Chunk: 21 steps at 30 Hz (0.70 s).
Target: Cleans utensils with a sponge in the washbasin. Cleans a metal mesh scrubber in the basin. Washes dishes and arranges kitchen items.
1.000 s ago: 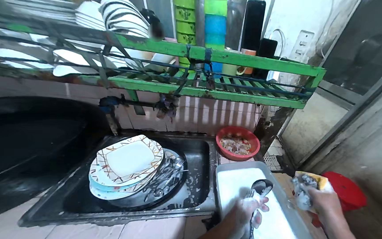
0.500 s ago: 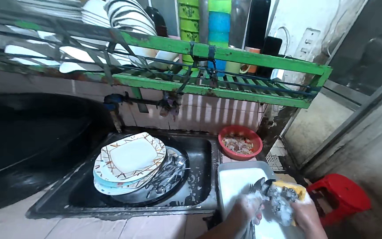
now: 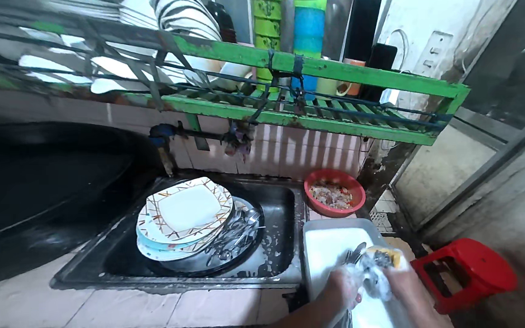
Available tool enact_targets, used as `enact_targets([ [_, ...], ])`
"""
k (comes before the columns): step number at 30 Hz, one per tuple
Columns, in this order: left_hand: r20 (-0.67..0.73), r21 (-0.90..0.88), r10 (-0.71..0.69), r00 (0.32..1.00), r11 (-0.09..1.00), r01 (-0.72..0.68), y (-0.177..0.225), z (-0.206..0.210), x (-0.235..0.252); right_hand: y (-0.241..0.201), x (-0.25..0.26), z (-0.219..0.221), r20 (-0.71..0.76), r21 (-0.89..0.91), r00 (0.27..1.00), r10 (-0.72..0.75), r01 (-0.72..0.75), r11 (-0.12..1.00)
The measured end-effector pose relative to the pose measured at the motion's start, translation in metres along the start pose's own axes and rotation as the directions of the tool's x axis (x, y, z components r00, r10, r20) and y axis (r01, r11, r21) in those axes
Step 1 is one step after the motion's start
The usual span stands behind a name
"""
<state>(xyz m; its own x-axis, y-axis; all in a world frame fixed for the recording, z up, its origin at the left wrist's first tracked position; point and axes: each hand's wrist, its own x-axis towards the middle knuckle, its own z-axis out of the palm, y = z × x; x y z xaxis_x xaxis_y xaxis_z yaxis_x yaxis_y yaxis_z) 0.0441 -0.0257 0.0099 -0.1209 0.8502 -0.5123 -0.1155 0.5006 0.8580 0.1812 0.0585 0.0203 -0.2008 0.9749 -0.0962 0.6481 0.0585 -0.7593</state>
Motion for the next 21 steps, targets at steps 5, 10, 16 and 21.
enact_targets([
  [5,0.003,-0.041,0.027,1.000,0.999,-0.027,0.001,-0.002,-0.003,0.000,-0.004,0.001,0.159,-0.020,0.985,0.064,-0.061,0.998],
  [10,0.035,-0.098,0.046,0.998,0.994,-0.042,-0.003,-0.001,0.000,0.006,0.008,-0.005,-0.028,-0.093,0.993,-0.113,0.109,0.990],
  [16,0.228,-0.399,0.262,0.938,0.904,-0.156,-0.017,-0.015,0.003,0.000,0.031,-0.031,-0.206,0.345,0.967,-0.147,0.212,0.914],
  [21,0.351,-0.310,0.254,0.901,0.940,-0.144,-0.010,-0.014,-0.008,-0.028,-0.005,-0.043,0.027,0.094,0.998,-0.052,0.049,0.994],
])
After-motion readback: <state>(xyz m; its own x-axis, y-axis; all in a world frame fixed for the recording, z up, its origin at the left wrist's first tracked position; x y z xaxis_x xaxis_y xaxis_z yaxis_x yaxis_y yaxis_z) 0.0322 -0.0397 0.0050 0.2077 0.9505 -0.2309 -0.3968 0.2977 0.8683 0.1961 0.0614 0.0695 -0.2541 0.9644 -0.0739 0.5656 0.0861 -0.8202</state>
